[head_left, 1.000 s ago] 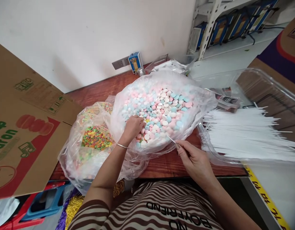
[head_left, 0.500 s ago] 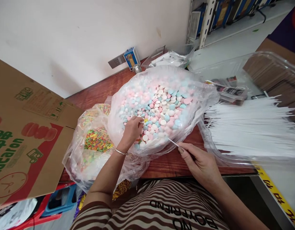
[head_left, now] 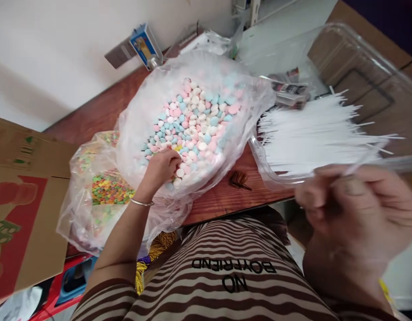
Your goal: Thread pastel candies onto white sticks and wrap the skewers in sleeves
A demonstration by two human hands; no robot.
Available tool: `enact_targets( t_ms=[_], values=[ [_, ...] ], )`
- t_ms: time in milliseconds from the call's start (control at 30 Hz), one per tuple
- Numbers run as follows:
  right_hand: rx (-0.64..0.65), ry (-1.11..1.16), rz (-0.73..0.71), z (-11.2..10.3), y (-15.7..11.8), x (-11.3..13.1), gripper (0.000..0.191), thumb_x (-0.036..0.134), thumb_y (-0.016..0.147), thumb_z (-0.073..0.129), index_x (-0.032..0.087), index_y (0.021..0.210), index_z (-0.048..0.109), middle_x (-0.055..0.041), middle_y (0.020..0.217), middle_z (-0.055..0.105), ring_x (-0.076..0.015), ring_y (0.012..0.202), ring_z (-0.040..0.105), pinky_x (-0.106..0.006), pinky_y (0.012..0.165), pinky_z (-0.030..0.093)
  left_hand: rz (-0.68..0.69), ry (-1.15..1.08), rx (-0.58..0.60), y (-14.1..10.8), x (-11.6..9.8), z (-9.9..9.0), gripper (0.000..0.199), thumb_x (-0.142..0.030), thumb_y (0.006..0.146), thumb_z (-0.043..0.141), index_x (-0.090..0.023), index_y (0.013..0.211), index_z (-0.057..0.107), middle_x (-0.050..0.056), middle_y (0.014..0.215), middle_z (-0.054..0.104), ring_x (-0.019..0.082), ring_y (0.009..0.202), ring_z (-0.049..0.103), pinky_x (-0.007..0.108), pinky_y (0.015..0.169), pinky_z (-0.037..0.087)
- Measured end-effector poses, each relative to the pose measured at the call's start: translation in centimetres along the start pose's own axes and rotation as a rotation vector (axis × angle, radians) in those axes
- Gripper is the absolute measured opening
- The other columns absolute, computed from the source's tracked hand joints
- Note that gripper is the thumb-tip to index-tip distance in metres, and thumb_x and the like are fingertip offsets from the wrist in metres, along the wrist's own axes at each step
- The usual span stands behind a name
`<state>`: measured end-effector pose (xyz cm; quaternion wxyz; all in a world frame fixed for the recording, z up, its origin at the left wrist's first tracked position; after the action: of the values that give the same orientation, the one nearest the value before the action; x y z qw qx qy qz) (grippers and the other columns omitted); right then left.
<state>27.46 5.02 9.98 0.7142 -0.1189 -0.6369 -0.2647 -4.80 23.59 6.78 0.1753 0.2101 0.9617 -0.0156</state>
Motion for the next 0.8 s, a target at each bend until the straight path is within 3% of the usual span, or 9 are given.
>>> enact_targets(
  t_ms=[100,233,367,467,567,667,800],
  values=[
    [-0.216,0.051,-0.051,-2.9,0.3,1.5,0.01,0.031,0.093,0.07,0.031,0.09,0.08,0.0002,0.063,0.057,-0.014,0.045,0.044,-0.029,0.036,0.03,-0.15,0.06,0.027,1.0,1.2,0.0,0.016,-0.025,0.082,0.07,-0.02,0.097,0.07,0.001,0.075,0.072,0.02,0.071,0.065,0.03,0.07,0.047],
    [-0.133,0.196,-0.065,-3.5,0.6,0.7,0.005,0.027,0.086,0.078,0.023,0.087,0.08,0.0019,0.055,0.06,-0.0113,0.039,0.041,-0.026,0.033,0.027,-0.133,0.197,0.13,2.0,1.0,0.0,0.014,-0.029,0.078,0.074,-0.021,0.088,0.07,0.007,0.092,0.074,0.026,0.085,0.068,0.035,0.075,0.05],
    [-0.049,0.228,0.017,-3.0,-0.6,-0.7,0.008,0.03,0.086,0.079,0.022,0.089,0.079,0.0018,0.057,0.062,-0.01,0.043,0.046,-0.021,0.035,0.03,-0.107,0.181,0.097,1.8,0.7,-0.2,0.013,-0.023,0.073,0.075,-0.021,0.083,0.066,0.007,0.093,0.071,0.025,0.086,0.068,0.036,0.077,0.051],
    [0.129,0.114,0.099,-0.4,-2.0,-1.8,0.011,0.032,0.095,0.07,0.024,0.1,0.076,0.0034,0.063,0.063,-0.0086,0.046,0.049,-0.019,0.039,0.036,-0.141,0.028,-0.086,0.4,0.1,-1.2,0.016,-0.023,0.073,0.073,-0.021,0.085,0.063,0.002,0.083,0.068,0.021,0.078,0.066,0.034,0.075,0.052],
    [0.448,-0.088,0.089,4.3,-3.4,-3.1,0.021,0.03,0.101,0.059,0.023,0.118,0.07,0.0039,0.068,0.065,-0.0088,0.046,0.054,-0.021,0.045,0.045,-0.143,-0.409,-0.272,-1.9,-1.4,-1.8,0.027,-0.031,0.074,0.076,-0.021,0.095,0.062,0.0,0.089,0.068,0.015,0.07,0.065,0.028,0.066,0.053],
    [0.614,-0.301,-0.085,8.6,-3.9,-3.7,0.031,0.025,0.102,0.053,0.021,0.13,0.065,-0.0007,0.08,0.074,-0.0131,0.061,0.068,-0.024,0.062,0.056,-0.183,-0.886,-0.283,-3.8,-3.2,-0.3,0.041,-0.037,0.072,0.083,-0.021,0.106,0.066,-0.001,0.088,0.07,0.012,0.065,0.065,0.025,0.06,0.053],
    [0.687,-0.36,-0.238,12.2,-3.8,-3.7,0.034,0.021,0.103,0.048,0.021,0.131,0.066,-0.0074,0.116,0.079,-0.0187,0.097,0.076,-0.027,0.086,0.059,-0.252,-1.195,-0.279,-5.3,-4.8,1.7,0.04,-0.031,0.069,0.089,-0.02,0.102,0.07,-0.002,0.076,0.071,0.011,0.067,0.066,0.024,0.066,0.055]
  ],
)
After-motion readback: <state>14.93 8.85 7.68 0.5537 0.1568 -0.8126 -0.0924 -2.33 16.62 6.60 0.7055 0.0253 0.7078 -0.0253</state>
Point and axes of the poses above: each hand's wrist, its own y-axis towards the middle knuckle, its own z-axis out of the palm, x = y × z, the point moved 7 cm from there along y, towards the middle knuckle
